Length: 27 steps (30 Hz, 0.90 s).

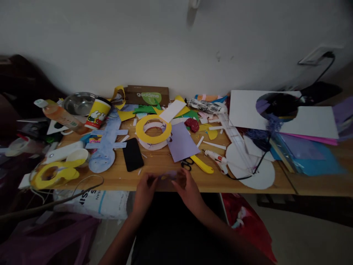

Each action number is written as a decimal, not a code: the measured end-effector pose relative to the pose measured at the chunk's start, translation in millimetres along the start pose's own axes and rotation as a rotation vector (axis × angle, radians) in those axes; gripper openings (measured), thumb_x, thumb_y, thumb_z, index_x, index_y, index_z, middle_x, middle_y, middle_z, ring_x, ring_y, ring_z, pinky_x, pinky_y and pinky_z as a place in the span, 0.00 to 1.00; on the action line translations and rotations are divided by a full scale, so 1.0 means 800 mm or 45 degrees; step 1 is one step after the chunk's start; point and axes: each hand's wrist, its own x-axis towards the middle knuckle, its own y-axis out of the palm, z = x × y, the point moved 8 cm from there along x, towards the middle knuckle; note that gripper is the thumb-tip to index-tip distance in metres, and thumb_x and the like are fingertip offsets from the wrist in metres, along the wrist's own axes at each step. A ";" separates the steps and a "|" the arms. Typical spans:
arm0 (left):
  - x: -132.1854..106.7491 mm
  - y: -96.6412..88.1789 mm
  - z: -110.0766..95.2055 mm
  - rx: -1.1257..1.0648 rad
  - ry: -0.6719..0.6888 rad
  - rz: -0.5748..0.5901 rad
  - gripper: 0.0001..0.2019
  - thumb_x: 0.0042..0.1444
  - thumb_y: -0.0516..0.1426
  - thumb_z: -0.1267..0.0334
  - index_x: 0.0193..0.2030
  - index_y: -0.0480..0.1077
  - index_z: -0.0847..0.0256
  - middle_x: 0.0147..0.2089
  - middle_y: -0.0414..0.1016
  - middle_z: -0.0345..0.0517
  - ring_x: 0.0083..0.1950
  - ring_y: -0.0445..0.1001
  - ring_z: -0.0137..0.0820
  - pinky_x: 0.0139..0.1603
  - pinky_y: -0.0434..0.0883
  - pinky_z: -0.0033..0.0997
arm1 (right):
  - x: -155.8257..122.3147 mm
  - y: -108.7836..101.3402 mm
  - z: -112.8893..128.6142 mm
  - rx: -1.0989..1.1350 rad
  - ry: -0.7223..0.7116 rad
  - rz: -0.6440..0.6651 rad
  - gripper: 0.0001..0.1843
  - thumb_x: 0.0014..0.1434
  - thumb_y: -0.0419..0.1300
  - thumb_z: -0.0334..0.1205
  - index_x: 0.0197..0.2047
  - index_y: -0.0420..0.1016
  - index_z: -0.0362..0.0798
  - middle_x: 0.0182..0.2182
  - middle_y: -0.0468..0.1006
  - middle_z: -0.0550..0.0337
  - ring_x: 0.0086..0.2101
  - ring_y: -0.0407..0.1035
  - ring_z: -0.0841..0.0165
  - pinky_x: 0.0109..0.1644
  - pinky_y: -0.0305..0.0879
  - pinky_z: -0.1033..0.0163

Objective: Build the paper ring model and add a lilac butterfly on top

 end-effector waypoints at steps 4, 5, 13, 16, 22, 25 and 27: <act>0.002 0.007 0.002 -0.293 -0.162 0.098 0.15 0.53 0.61 0.49 0.36 0.69 0.60 0.33 0.77 0.45 0.35 0.78 0.38 0.37 0.77 0.40 | 0.024 0.014 0.010 0.158 0.069 0.129 0.18 0.56 0.63 0.46 0.47 0.73 0.47 0.41 0.81 0.53 0.41 0.75 0.61 0.48 0.71 0.55; 0.003 0.009 0.003 -0.354 -0.195 0.102 0.17 0.52 0.62 0.48 0.37 0.69 0.60 0.33 0.77 0.45 0.35 0.78 0.37 0.36 0.77 0.39 | 0.027 0.015 0.013 0.173 0.080 0.148 0.14 0.56 0.63 0.46 0.42 0.75 0.47 0.36 0.81 0.55 0.37 0.75 0.62 0.44 0.71 0.57; -0.007 0.033 0.006 -0.664 -0.421 0.156 0.24 0.45 0.67 0.46 0.41 0.74 0.64 0.36 0.80 0.48 0.33 0.79 0.34 0.37 0.77 0.35 | 0.022 0.002 0.014 0.249 0.165 0.129 0.13 0.54 0.64 0.48 0.34 0.75 0.46 0.29 0.78 0.59 0.30 0.71 0.65 0.36 0.67 0.61; -0.014 0.047 0.005 -0.700 -0.464 0.176 0.23 0.46 0.67 0.46 0.39 0.75 0.64 0.33 0.79 0.46 0.30 0.78 0.32 0.35 0.76 0.33 | 0.017 -0.004 0.007 0.270 0.196 0.091 0.15 0.54 0.64 0.50 0.37 0.75 0.46 0.30 0.79 0.57 0.31 0.72 0.64 0.36 0.68 0.60; -0.013 0.056 -0.003 -0.578 -0.391 0.170 0.20 0.46 0.66 0.47 0.35 0.76 0.63 0.29 0.77 0.43 0.28 0.73 0.30 0.31 0.70 0.28 | 0.009 -0.005 0.001 0.301 0.189 0.069 0.17 0.55 0.63 0.52 0.40 0.75 0.47 0.36 0.81 0.53 0.37 0.75 0.61 0.42 0.71 0.57; -0.008 0.050 -0.013 -0.479 -0.319 0.145 0.18 0.46 0.66 0.48 0.35 0.77 0.63 0.30 0.78 0.44 0.31 0.74 0.32 0.32 0.70 0.29 | 0.008 -0.007 0.005 0.270 0.156 0.072 0.16 0.55 0.64 0.51 0.38 0.75 0.47 0.36 0.81 0.53 0.37 0.75 0.61 0.43 0.70 0.57; -0.005 0.045 -0.019 -0.426 -0.280 0.129 0.18 0.47 0.64 0.48 0.35 0.77 0.62 0.30 0.77 0.43 0.31 0.74 0.33 0.32 0.70 0.30 | 0.009 -0.008 0.010 0.260 0.137 0.078 0.15 0.56 0.63 0.51 0.39 0.75 0.47 0.36 0.81 0.53 0.37 0.75 0.61 0.43 0.70 0.57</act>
